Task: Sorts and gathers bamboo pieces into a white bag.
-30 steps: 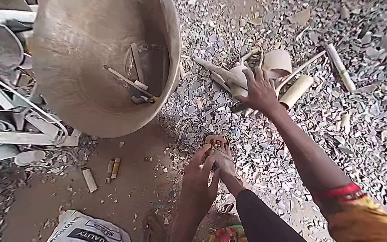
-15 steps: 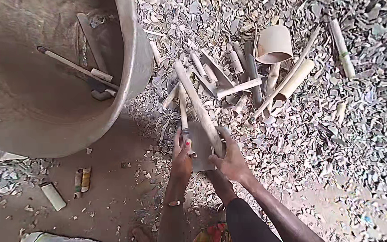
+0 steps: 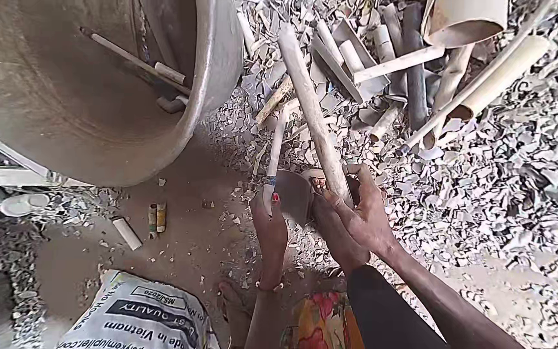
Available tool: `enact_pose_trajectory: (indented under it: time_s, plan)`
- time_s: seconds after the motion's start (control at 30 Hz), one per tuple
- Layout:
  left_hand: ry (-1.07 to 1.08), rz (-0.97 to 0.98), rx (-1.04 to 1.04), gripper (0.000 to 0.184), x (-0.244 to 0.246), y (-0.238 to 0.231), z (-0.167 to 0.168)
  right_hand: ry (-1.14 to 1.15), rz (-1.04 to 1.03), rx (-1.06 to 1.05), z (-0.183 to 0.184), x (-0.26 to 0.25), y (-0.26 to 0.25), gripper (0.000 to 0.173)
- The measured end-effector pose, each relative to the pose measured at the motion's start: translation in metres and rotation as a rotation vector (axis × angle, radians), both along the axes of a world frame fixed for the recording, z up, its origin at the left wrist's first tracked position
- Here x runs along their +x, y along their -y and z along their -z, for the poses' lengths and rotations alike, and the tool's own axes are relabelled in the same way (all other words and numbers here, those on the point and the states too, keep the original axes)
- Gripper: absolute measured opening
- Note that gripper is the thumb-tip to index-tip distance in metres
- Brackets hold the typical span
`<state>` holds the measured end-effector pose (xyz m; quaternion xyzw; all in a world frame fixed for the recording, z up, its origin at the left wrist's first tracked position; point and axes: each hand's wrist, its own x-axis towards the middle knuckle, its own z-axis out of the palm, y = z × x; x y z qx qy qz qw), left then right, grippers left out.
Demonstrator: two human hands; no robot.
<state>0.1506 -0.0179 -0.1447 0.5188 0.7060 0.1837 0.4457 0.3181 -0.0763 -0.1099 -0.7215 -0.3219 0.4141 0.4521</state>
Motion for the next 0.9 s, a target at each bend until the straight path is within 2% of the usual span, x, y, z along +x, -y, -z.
enact_pose_trajectory:
  time_s: [0.07, 0.13, 0.2, 0.23, 0.27, 0.33, 0.4, 0.43, 0.5, 0.57, 0.67, 0.73, 0.8, 0.83, 0.9]
  plan:
    - [0.104, -0.070, -0.028, 0.045, 0.008, 0.001, -0.020, -0.095, 0.048, -0.034, 0.000, 0.000, 0.000, 0.041]
    - [0.381, -0.153, -0.162, 0.028, 0.015, 0.000, -0.034, -0.128, 0.074, -0.032, 0.005, 0.004, -0.001, 0.041]
    - [0.671, -0.306, -0.361, 0.029, 0.017, 0.001, -0.041, -0.116, 0.063, -0.078, 0.011, 0.010, -0.003, 0.044]
    - [0.727, -0.337, -0.399, 0.029, 0.015, 0.004, -0.043, -0.115, 0.059, -0.107, 0.015, 0.013, -0.003, 0.046]
    - [0.725, -0.299, -0.369, 0.029, 0.009, 0.008, -0.043, -0.111, 0.061, -0.123, 0.020, 0.016, -0.003, 0.048]
    - [0.568, -0.103, -0.184, 0.028, -0.017, 0.021, -0.039, -0.094, 0.075, -0.121, 0.028, 0.018, 0.001, 0.052]
    - [0.404, -0.012, -0.081, 0.031, -0.064, 0.038, -0.039, -0.098, 0.076, -0.141, 0.029, 0.018, 0.008, 0.056]
    - [0.367, -0.060, -0.100, 0.024, -0.094, 0.046, -0.044, -0.114, 0.076, -0.145, 0.029, 0.016, 0.011, 0.056]
    - [0.324, -0.307, -0.131, 0.022, -0.146, 0.053, -0.057, -0.132, 0.064, -0.117, 0.032, 0.015, 0.013, 0.056]
    - [0.321, -0.578, -0.117, 0.027, -0.186, 0.046, -0.072, -0.109, 0.047, -0.095, 0.037, 0.016, 0.017, 0.057]
    - [0.172, -0.861, -0.092, 0.033, -0.226, 0.021, -0.078, -0.076, 0.042, -0.098, 0.040, 0.014, 0.022, 0.057]
    - [0.218, -0.944, -0.128, 0.057, -0.232, 0.008, -0.072, -0.079, 0.036, -0.089, 0.042, 0.010, 0.021, 0.056]
    - [0.261, -0.980, -0.116, 0.060, -0.209, -0.004, -0.057, -0.084, 0.028, -0.093, 0.041, 0.006, 0.019, 0.053]
    - [0.274, -0.927, -0.132, 0.057, -0.189, -0.006, -0.048, -0.082, 0.023, -0.100, 0.039, 0.005, 0.019, 0.053]
    - [0.258, -0.663, -0.226, 0.051, -0.149, -0.001, -0.026, -0.057, 0.001, -0.113, 0.038, 0.003, 0.020, 0.053]
